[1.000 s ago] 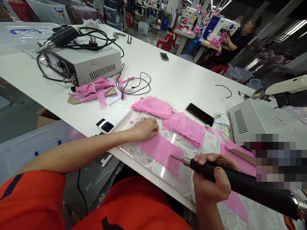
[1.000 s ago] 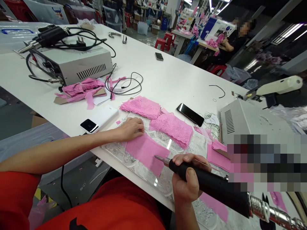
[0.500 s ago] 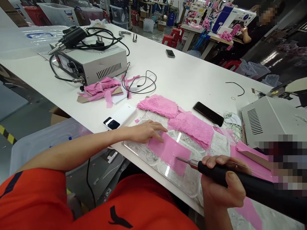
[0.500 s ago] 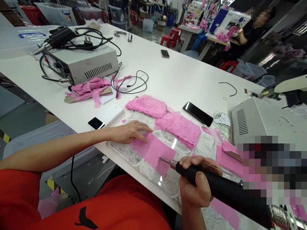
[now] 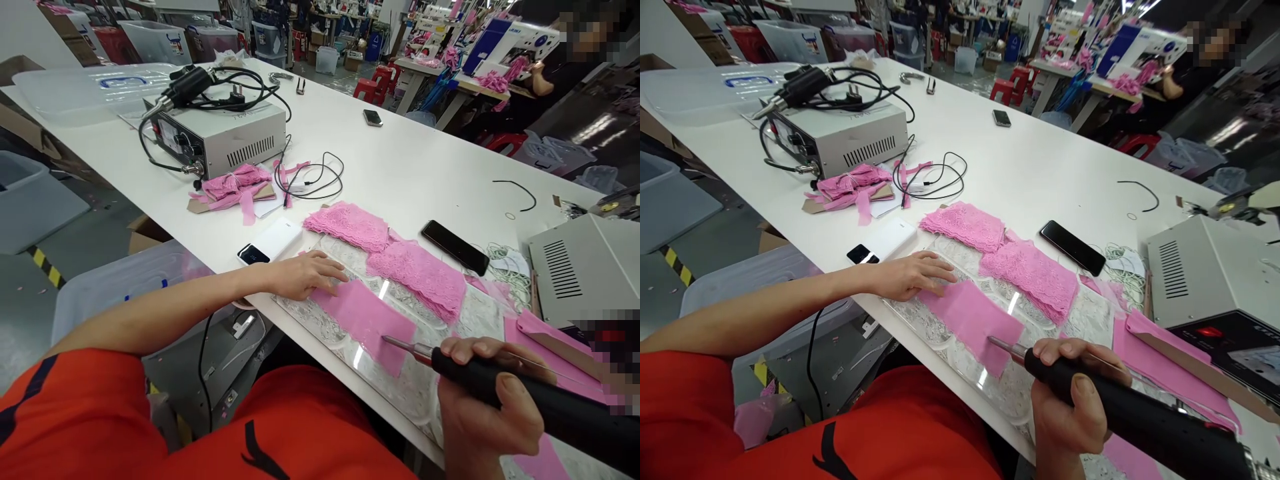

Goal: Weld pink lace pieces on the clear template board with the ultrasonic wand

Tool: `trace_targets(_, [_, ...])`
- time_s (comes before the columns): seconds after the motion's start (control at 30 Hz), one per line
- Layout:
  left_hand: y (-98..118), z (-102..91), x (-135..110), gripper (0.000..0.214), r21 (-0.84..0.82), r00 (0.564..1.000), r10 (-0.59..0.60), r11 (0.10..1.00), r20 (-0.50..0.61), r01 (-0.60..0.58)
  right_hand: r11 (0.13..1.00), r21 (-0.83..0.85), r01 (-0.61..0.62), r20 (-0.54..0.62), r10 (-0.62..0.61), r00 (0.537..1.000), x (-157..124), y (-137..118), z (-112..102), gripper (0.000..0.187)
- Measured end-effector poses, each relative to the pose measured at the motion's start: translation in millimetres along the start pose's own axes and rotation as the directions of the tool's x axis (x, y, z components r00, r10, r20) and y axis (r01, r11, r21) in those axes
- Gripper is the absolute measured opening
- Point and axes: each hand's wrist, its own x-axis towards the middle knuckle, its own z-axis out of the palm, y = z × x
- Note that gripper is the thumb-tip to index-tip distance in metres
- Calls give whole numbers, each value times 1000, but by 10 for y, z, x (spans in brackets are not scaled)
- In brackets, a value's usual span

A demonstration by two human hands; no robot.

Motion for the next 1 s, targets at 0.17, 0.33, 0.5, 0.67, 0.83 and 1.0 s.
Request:
trace_targets(0.17, [-8, -6, -115, 61, -9, 996, -82, 997, 39, 83, 1000, 21, -6, 37, 6, 999, 3, -33, 91, 23])
trace_targets(0.33, [-15, 3, -215, 65, -2, 992, -124, 992, 32, 124, 998, 55, -32, 117, 26, 993, -20, -13, 288, 21])
trace_targets(0.5, [-10, 53, -222, 61, 39, 990, -131, 991, 53, 129, 994, 93, -57, 213, 36, 976, -62, 67, 528, 19])
trace_targets(0.67, [0, 91, -192, 61, 68, 986, -147, 988, 82, 142, 991, 124, -54, 299, 15, 954, -110, 166, 738, 18])
trace_targets(0.83, [29, 113, -186, 63, 75, 980, -179, 982, 86, 172, 987, 149, -61, 355, 5, 935, -148, 258, 890, 19])
trace_targets(1.0, [21, 159, -199, 64, 54, 982, -185, 982, 22, 184, 992, 120, -32, 409, -21, 912, -175, 321, 995, 18])
